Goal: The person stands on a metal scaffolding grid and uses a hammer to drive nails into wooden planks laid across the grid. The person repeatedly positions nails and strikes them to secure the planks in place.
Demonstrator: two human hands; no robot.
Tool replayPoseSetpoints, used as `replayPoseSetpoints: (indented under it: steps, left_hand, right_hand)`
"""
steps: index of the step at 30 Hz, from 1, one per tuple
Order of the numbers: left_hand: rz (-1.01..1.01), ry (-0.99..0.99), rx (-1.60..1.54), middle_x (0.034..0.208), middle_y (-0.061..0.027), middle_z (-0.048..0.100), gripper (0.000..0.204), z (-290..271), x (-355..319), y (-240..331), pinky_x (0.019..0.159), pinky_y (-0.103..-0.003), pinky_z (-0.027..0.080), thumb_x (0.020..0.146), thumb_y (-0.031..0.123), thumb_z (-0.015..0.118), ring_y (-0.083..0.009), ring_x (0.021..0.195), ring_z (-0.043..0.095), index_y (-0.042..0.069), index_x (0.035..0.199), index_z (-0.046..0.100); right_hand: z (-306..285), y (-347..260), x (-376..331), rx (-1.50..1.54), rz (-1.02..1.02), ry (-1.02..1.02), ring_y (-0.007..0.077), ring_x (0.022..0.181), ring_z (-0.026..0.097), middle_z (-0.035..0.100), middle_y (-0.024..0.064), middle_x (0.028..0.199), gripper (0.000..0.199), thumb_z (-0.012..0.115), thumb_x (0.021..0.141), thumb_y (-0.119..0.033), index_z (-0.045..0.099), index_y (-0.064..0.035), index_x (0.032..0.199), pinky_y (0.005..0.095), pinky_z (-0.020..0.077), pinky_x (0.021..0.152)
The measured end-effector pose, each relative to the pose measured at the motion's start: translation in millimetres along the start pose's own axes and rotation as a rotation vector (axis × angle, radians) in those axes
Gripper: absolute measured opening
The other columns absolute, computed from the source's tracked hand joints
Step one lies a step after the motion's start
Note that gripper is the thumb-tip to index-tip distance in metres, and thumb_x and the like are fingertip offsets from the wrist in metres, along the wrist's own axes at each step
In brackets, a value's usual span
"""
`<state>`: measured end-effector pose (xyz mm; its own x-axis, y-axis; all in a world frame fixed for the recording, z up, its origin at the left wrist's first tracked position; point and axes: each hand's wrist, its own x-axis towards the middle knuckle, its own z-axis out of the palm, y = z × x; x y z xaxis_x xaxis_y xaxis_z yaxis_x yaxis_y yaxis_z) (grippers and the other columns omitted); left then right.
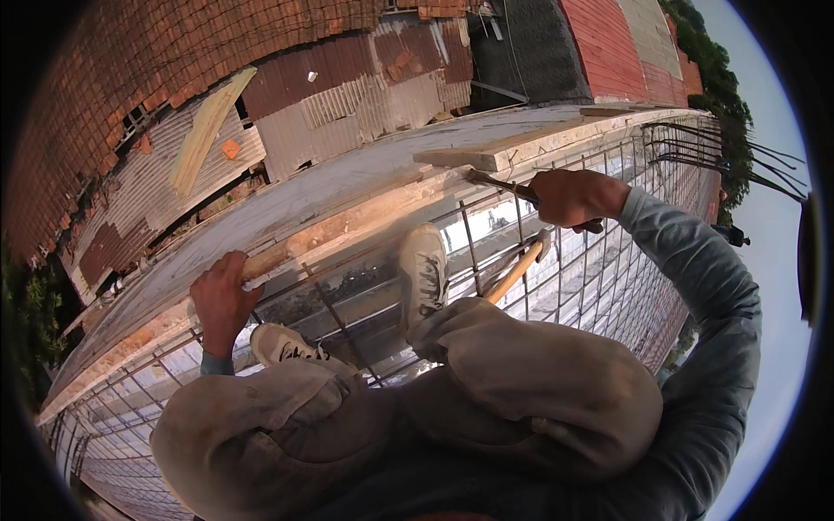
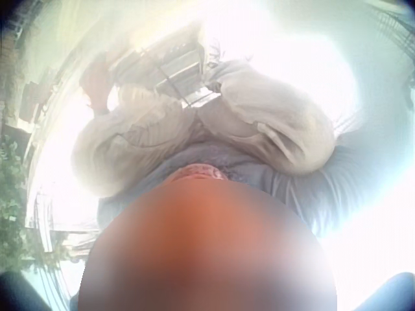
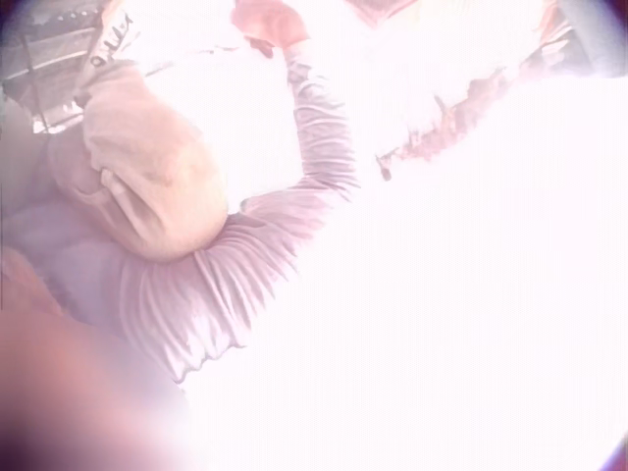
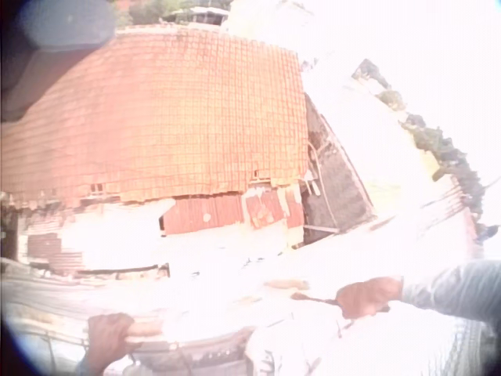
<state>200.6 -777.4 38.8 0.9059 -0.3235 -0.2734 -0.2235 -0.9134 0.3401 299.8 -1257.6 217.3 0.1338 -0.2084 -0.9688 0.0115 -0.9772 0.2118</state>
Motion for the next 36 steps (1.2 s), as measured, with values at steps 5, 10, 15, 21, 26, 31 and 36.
replayPoseSetpoints:
  steps: [5,10,15,21,26,31,36]
  left_hand:
    - [-0.013,-0.009,-0.002,0.097,-0.0086,0.071,0.051,4.3,0.0,2.3,0.073,-0.047,0.051,0.066,0.02,0.091,-0.0351,0.088,0.07,0.011,0.108,0.064]
    - [-0.009,-0.026,-0.016,0.099,-0.0079,0.072,0.053,1.0,3.8,6.4,0.073,-0.047,0.052,0.065,0.021,0.093,-0.0342,0.089,0.07,0.012,0.109,0.066]
    - [-0.001,0.008,-0.011,0.098,-0.0053,0.072,0.052,1.0,3.4,4.8,0.071,-0.045,0.053,0.064,0.022,0.095,-0.0323,0.087,0.072,0.015,0.106,0.066]
    - [-0.006,0.001,-0.035,0.103,-0.0068,0.074,0.054,3.7,2.1,0.5,0.075,-0.045,0.055,0.063,0.02,0.094,-0.0338,0.089,0.071,0.012,0.109,0.067]
    - [-0.024,-0.043,-0.014,0.102,-0.0071,0.073,0.054,1.7,8.1,5.3,0.075,-0.046,0.055,0.064,0.02,0.094,-0.0335,0.089,0.072,0.013,0.109,0.067]
    - [-0.025,-0.007,-0.029,0.098,-0.0069,0.072,0.052,1.2,2.1,4.6,0.074,-0.046,0.054,0.064,0.021,0.095,-0.0325,0.09,0.072,0.013,0.107,0.067]
    - [-0.032,-0.019,-0.026,0.1,-0.0067,0.073,0.052,0.9,4.0,4.9,0.074,-0.046,0.054,0.065,0.022,0.094,-0.0325,0.09,0.072,0.014,0.108,0.066]
  right_hand:
    - [11.0,10.6,-3.5,-0.327,-0.195,0.393,0.0303,0.072,0.076,0.073,0.0229,0.079,0.018,0.059,0.088,-0.004,0.068,0.0095,0.096,0.0414,0.0608,0.064]
    - [-10.8,53.5,19.1,0.739,-0.054,-0.323,0.0168,0.063,0.065,0.063,0.0068,0.079,0.017,0.065,0.093,-0.006,0.061,0.0034,0.108,0.0366,0.0562,0.052]
    - [25.8,58.6,18.3,1.196,-0.081,-0.434,0.0201,0.062,0.065,0.063,0.0075,0.08,0.023,0.067,0.091,-0.009,0.061,0.0047,0.109,0.0403,0.0533,0.053]
    - [6.3,23.2,9.6,-0.366,-0.316,0.424,0.0276,0.06,0.072,0.074,0.0223,0.077,0.022,0.054,0.082,-0.002,0.069,0.0123,0.09,0.0416,0.0575,0.056]
    - [-20.8,52.9,25.4,0.717,-0.054,-0.349,0.0228,0.062,0.07,0.064,0.0117,0.075,0.014,0.064,0.09,-0.003,0.063,0.0074,0.099,0.038,0.0623,0.052]
    - [-0.5,53.2,25.6,1.06,-0.057,-0.49,0.0357,0.09,0.076,0.068,0.017,0.096,0.033,0.067,0.096,-0.008,0.056,0.0085,0.123,0.0554,0.0675,0.072]
    - [-4.1,50.2,24.5,1.171,-0.065,-0.564,0.0338,0.094,0.074,0.068,0.0148,0.097,0.028,0.064,0.102,-0.011,0.057,0.0069,0.122,0.0549,0.0635,0.079]
